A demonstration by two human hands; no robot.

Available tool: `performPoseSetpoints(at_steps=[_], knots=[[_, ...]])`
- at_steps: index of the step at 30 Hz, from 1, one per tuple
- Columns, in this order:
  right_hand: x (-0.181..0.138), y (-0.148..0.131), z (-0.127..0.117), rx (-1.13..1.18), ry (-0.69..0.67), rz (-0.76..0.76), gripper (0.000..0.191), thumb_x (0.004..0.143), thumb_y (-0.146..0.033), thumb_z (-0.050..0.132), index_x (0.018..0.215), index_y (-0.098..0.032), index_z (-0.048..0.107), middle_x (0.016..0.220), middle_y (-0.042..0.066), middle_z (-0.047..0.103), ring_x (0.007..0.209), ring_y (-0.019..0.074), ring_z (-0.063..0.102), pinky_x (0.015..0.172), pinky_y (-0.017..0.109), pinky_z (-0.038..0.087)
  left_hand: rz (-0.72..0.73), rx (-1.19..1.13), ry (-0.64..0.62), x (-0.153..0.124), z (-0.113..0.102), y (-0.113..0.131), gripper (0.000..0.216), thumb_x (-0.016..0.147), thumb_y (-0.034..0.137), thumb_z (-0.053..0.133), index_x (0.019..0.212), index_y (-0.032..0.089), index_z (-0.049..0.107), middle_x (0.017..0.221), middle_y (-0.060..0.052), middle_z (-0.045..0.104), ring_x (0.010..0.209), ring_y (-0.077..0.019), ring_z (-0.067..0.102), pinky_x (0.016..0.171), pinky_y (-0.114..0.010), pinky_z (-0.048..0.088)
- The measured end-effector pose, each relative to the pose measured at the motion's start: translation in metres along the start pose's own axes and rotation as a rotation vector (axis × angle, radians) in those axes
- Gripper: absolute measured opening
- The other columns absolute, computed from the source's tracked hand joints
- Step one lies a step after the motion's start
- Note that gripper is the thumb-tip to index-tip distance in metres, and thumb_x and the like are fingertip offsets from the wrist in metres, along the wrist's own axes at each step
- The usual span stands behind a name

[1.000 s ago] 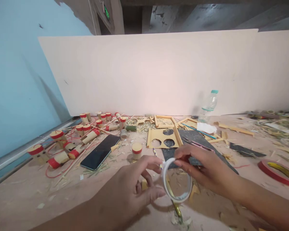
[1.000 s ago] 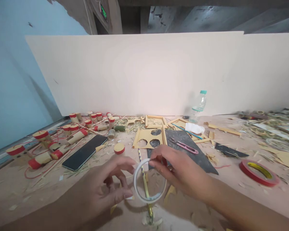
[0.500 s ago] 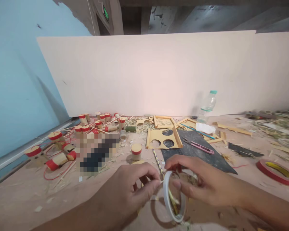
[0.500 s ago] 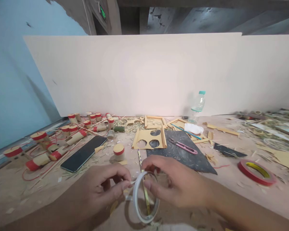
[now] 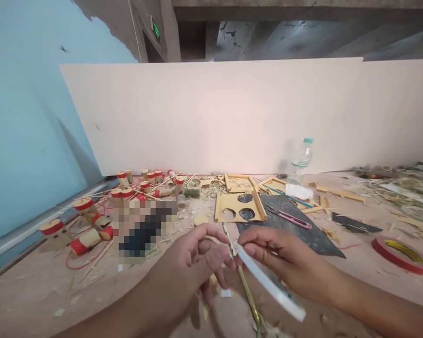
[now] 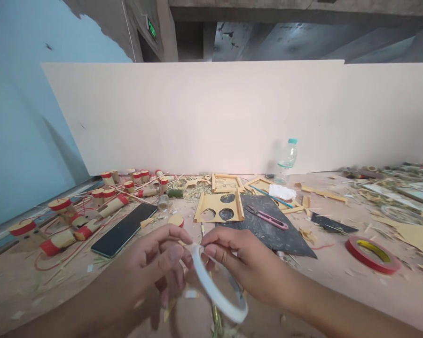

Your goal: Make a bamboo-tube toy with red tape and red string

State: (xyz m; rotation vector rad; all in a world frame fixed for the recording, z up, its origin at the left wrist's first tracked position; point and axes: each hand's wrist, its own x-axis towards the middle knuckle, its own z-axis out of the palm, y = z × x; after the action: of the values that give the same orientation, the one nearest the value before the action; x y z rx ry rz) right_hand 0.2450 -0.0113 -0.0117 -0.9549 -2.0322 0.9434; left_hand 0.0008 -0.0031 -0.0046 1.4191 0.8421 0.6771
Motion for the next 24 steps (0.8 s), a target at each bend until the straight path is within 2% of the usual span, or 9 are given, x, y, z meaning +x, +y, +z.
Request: performPoseSetpoints(at_steps=[4, 8, 13, 18, 21, 24], knots=[[-0.004, 0.006, 0.007, -0.172, 0.118, -0.045, 0.022, 0.113, -0.036, 0.054, 0.106, -0.025, 0.072, 0.098, 0.004, 0.080, 0.092, 0.0214, 0.077, 0.082, 0.029, 0.058, -0.082, -0.222, -0.124, -0.001, 0.004, -0.004, 0.063, 0.086, 0.064, 0.085, 0.125, 0.021, 0.058, 0.094, -0.005, 0.078, 0.075, -0.0160, 0.075, 0.068, -0.027, 0.061], [-0.009, 0.005, 0.014, -0.309, 0.209, -0.169, 0.013, 0.109, -0.026, 0.059, 0.115, -0.026, 0.071, 0.098, 0.003, 0.081, 0.087, 0.0195, 0.077, 0.078, 0.027, 0.058, -0.042, -0.320, -0.099, 0.000, 0.005, -0.006, 0.048, 0.088, 0.047, 0.090, 0.110, 0.021, 0.057, 0.095, -0.005, 0.082, 0.083, -0.0146, 0.078, 0.079, -0.027, 0.061], [-0.011, 0.003, 0.011, -0.304, 0.249, -0.156, 0.013, 0.109, -0.025, 0.057, 0.110, -0.028, 0.070, 0.099, 0.003, 0.083, 0.088, 0.0200, 0.079, 0.077, 0.027, 0.060, -0.025, -0.340, -0.128, 0.001, 0.004, -0.001, 0.043, 0.088, 0.044, 0.091, 0.092, 0.020, 0.055, 0.092, -0.005, 0.082, 0.079, -0.0153, 0.079, 0.072, -0.025, 0.063], [-0.012, 0.004, 0.006, -0.295, 0.279, -0.133, 0.014, 0.110, -0.029, 0.057, 0.108, -0.028, 0.071, 0.099, 0.002, 0.083, 0.090, 0.0201, 0.080, 0.076, 0.025, 0.061, -0.039, -0.329, -0.164, -0.002, 0.006, -0.001, 0.035, 0.090, 0.044, 0.089, 0.101, 0.019, 0.067, 0.088, -0.002, 0.078, 0.080, -0.0158, 0.078, 0.068, -0.023, 0.064], [-0.014, 0.003, 0.008, -0.312, 0.307, -0.151, 0.012, 0.109, -0.028, 0.059, 0.109, -0.028, 0.070, 0.100, 0.003, 0.083, 0.090, 0.0202, 0.080, 0.074, 0.025, 0.061, 0.005, -0.336, -0.141, -0.002, 0.007, -0.005, 0.036, 0.088, 0.045, 0.090, 0.100, 0.019, 0.067, 0.094, -0.004, 0.080, 0.085, -0.0162, 0.078, 0.071, -0.022, 0.061], [-0.015, 0.004, 0.009, -0.315, 0.295, -0.156, 0.011, 0.109, -0.027, 0.059, 0.109, -0.028, 0.070, 0.100, 0.002, 0.083, 0.088, 0.0194, 0.079, 0.075, 0.026, 0.060, 0.009, -0.360, -0.104, 0.000, 0.007, -0.007, 0.034, 0.088, 0.039, 0.092, 0.096, 0.019, 0.066, 0.098, -0.005, 0.081, 0.086, -0.0159, 0.078, 0.074, -0.024, 0.061]])
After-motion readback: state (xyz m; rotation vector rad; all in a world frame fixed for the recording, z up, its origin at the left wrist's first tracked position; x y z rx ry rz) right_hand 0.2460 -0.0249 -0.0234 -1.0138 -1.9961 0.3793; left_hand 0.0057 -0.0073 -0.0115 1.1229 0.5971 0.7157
